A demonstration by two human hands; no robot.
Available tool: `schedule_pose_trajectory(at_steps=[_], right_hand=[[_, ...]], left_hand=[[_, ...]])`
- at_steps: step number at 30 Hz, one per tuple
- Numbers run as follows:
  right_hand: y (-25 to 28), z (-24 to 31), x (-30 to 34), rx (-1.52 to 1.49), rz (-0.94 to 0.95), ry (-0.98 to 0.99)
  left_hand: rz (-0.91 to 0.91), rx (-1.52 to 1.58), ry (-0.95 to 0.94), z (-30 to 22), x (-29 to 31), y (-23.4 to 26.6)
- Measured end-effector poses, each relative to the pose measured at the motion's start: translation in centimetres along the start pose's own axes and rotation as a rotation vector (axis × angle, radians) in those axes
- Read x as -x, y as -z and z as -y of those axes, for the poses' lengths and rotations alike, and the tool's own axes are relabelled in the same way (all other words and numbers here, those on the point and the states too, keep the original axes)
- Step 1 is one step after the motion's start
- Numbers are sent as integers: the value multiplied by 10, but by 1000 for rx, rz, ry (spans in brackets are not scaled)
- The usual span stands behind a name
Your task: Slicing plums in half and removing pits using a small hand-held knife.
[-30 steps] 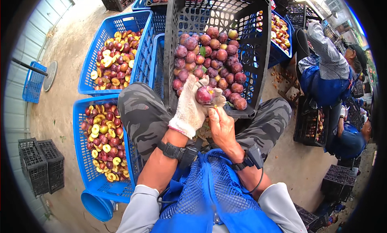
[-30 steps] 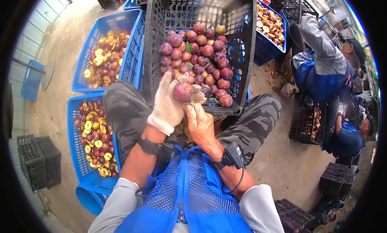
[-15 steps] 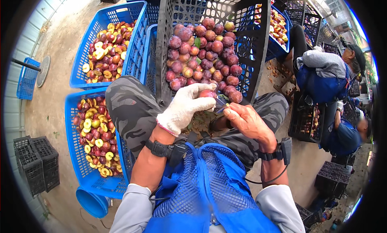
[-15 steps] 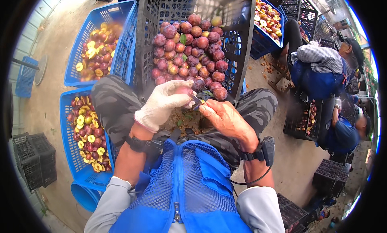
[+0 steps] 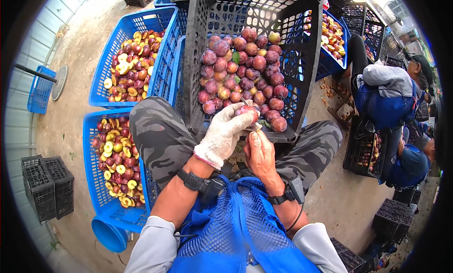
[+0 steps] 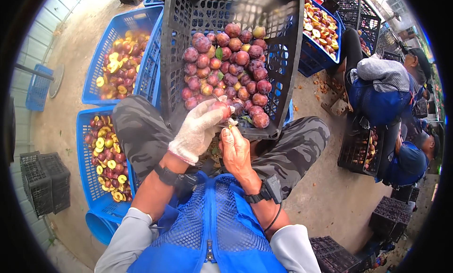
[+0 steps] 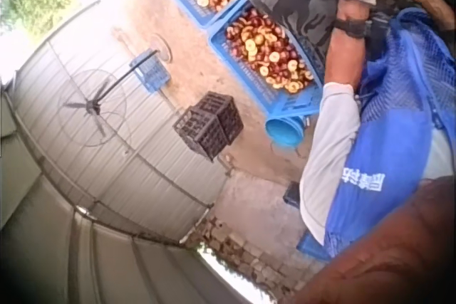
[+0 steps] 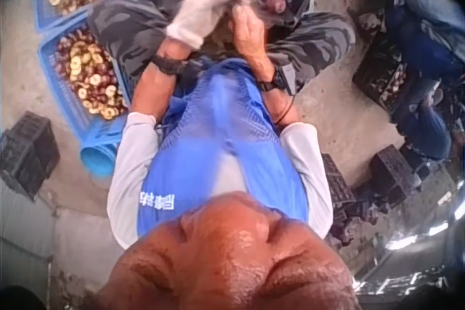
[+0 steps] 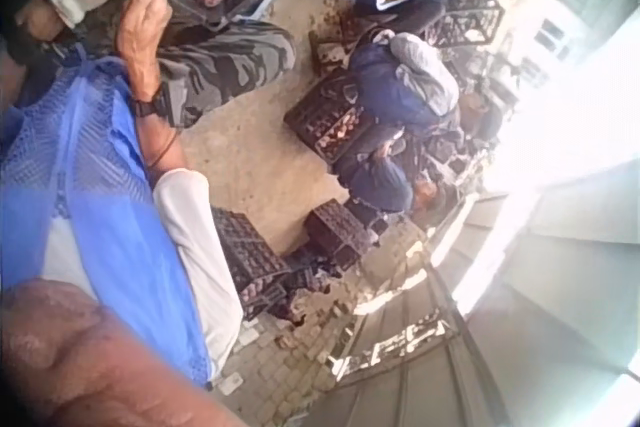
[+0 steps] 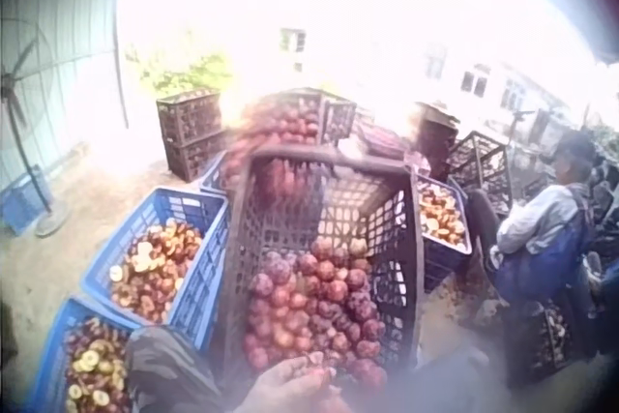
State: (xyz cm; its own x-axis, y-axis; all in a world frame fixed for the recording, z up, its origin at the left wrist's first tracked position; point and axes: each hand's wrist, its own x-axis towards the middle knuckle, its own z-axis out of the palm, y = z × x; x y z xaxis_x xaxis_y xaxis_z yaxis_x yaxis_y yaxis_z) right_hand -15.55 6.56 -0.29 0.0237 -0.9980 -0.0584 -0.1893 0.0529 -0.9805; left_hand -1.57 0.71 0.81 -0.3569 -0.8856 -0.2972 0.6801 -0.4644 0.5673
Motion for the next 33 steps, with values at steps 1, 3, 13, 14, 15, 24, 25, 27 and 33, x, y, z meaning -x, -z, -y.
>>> schedule_pose_trajectory(at_steps=[1,3,13,14,15,24,25,27,33], right_hand=[[-4,1,-1,27,-35,35],[17,6,-7,100,127,13],[80,45,-25,585,628,110],[82,45,-24,639,680,166],[86,55,-25,682,719,136],[63,97,-59,1235,1066,128],[61,98,-61,1243,1029,176],[65,114,-75,1287,1067,-67],[164,152,-79,543,543,-246]], left_hand=[[25,-49,-15,-4,2,1],[-19,-93,-59,-8,6,6],[250,-1052,-112,-29,24,16],[295,-1224,-113,-31,28,11],[333,-1306,-122,-29,25,11],[431,-1639,-143,1,32,-13],[372,-1646,-165,2,31,-15],[371,-1571,-109,-2,25,-22],[41,-340,42,-10,28,-16]])
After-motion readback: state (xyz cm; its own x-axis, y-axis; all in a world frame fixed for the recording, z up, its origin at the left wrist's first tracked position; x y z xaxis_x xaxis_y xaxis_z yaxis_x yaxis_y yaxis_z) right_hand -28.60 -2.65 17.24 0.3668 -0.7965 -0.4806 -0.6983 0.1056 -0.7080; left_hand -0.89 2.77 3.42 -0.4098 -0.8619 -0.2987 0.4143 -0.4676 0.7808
